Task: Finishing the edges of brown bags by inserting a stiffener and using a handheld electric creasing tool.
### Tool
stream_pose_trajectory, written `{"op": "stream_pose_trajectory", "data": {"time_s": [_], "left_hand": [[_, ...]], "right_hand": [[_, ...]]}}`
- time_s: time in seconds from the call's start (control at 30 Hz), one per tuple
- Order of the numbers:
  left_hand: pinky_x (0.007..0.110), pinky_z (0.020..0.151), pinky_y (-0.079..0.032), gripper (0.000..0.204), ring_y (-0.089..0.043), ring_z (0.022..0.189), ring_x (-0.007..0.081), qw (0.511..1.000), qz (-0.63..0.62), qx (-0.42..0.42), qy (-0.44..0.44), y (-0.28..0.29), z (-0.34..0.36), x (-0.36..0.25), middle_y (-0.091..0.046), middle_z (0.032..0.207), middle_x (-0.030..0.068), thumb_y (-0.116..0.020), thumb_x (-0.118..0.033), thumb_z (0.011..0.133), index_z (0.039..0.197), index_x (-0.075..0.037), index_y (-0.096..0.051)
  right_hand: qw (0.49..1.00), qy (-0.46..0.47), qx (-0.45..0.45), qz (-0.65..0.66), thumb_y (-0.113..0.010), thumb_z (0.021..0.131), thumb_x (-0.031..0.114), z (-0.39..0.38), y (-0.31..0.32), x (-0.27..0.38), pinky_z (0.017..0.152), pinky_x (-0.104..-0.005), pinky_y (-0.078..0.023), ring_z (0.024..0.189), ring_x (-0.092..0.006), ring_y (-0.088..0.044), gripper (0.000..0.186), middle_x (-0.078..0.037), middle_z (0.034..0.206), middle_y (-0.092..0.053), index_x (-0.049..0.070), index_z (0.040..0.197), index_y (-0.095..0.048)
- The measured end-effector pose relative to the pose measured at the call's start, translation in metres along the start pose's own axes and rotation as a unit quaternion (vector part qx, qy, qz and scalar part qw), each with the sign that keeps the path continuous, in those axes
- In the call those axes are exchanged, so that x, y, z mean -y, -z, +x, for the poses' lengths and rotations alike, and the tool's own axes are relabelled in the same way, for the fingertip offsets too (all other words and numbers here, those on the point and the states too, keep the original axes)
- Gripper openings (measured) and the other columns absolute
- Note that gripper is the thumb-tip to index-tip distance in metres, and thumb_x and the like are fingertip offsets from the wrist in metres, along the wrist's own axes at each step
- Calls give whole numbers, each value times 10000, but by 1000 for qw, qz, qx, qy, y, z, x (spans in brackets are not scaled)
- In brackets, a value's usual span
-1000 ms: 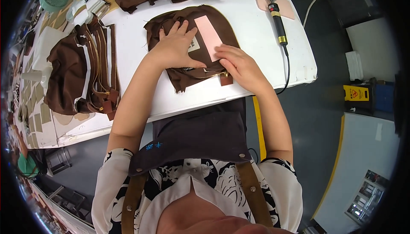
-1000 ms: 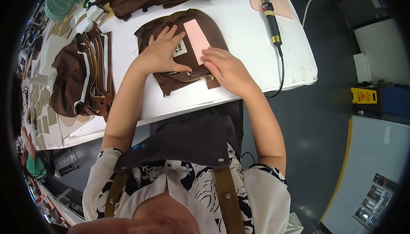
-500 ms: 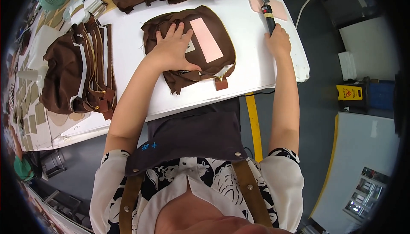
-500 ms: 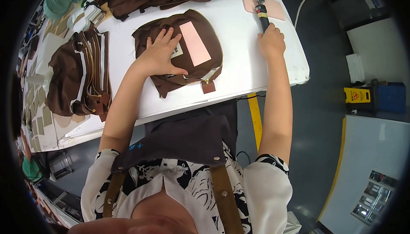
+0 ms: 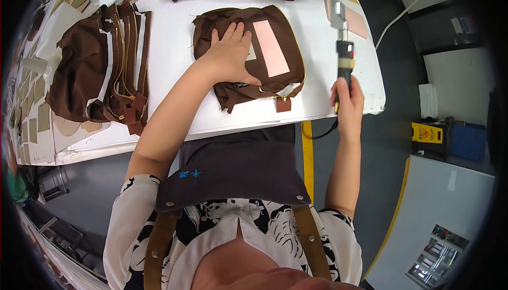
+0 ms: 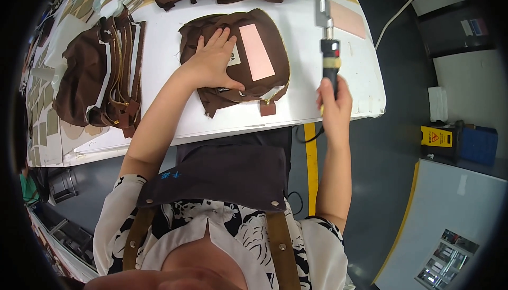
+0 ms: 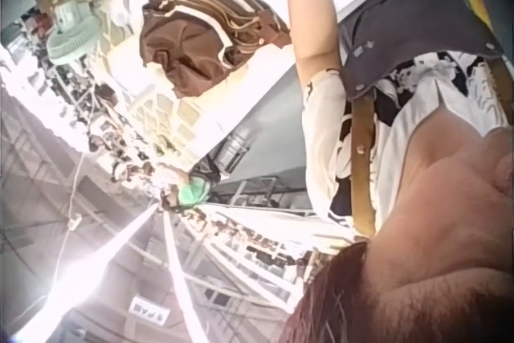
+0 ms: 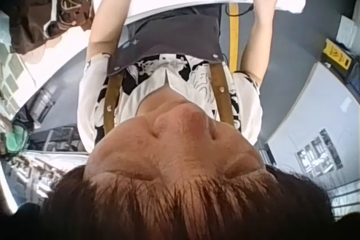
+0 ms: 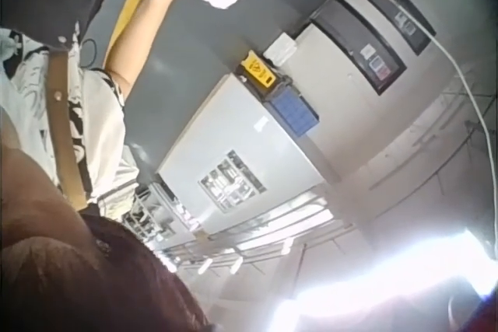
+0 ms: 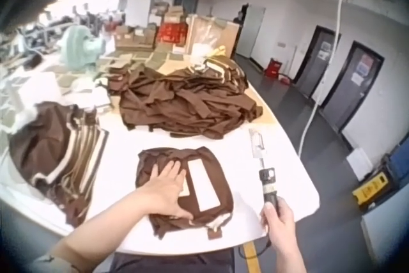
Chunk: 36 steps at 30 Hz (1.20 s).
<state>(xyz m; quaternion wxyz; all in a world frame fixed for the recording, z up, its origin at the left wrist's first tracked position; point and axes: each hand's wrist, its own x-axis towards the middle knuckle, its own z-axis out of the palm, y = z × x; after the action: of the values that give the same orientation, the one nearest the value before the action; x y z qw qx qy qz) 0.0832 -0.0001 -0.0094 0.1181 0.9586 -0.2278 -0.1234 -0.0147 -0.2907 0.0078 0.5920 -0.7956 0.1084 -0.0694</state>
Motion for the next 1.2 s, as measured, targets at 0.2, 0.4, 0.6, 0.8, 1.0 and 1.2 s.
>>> {"op": "stream_pose_trajectory", "data": {"time_s": [0.2, 0.4, 0.6, 0.8, 1.0, 1.2], "left_hand": [[549, 1239, -146, 1271, -123, 1546, 377, 1000, -24, 14, -2, 3, 3, 1, -184, 1623, 307, -878, -578, 616, 1512, 109, -294], [544, 1239, -152, 1261, -122, 1546, 381, 1000, -21, 10, -1, 1, 4, 2, -189, 1621, 308, -881, -570, 611, 1504, 113, -309], [549, 1236, -162, 1268, -128, 1544, 382, 1000, -24, 9, 0, 2, 4, 2, -204, 1614, 315, -885, -569, 592, 1490, 127, -324], [544, 1236, -172, 1246, -137, 1542, 388, 999, -31, -7, -7, 1, 1, 5, -215, 1608, 321, -893, -545, 586, 1479, 131, -345], [510, 1239, -194, 1192, -153, 1537, 390, 999, -44, -4, -18, 6, -1, 6, -228, 1603, 321, -909, -476, 590, 1466, 127, -371], [501, 1235, -214, 1153, -173, 1529, 406, 999, -37, -27, -28, 3, -2, 7, -245, 1590, 334, -912, -471, 585, 1432, 132, -412]], "right_hand": [[990, -78, 116, -4, -565, 1039, 319, -62, -29, 22, 510, -212, -430, 599, -44, -502, 477, 2, 809, -568, -36, 1349, -489], [970, -70, 157, -170, -538, 1040, 343, -83, -42, 17, 643, -372, -508, 682, -235, -636, 509, -134, 793, -637, -32, 1376, -461], [940, -27, 172, -294, -521, 1035, 312, -98, -42, 22, 739, -497, -504, 852, -458, -667, 472, -256, 888, -679, -28, 1359, -468], [869, 35, 176, -461, -520, 1031, 304, -107, -48, 35, 658, -510, -524, 735, -444, -670, 401, -237, 800, -682, -72, 1169, -515], [813, 59, 196, -545, -526, 1021, 310, -94, -54, 44, 573, -487, -531, 601, -404, -664, 339, -195, 663, -661, -16, 933, -499], [799, 77, 204, -560, -529, 1016, 313, -65, -61, 57, 612, -477, -545, 634, -397, -683, 352, -200, 668, -668, -33, 954, -516]]}}
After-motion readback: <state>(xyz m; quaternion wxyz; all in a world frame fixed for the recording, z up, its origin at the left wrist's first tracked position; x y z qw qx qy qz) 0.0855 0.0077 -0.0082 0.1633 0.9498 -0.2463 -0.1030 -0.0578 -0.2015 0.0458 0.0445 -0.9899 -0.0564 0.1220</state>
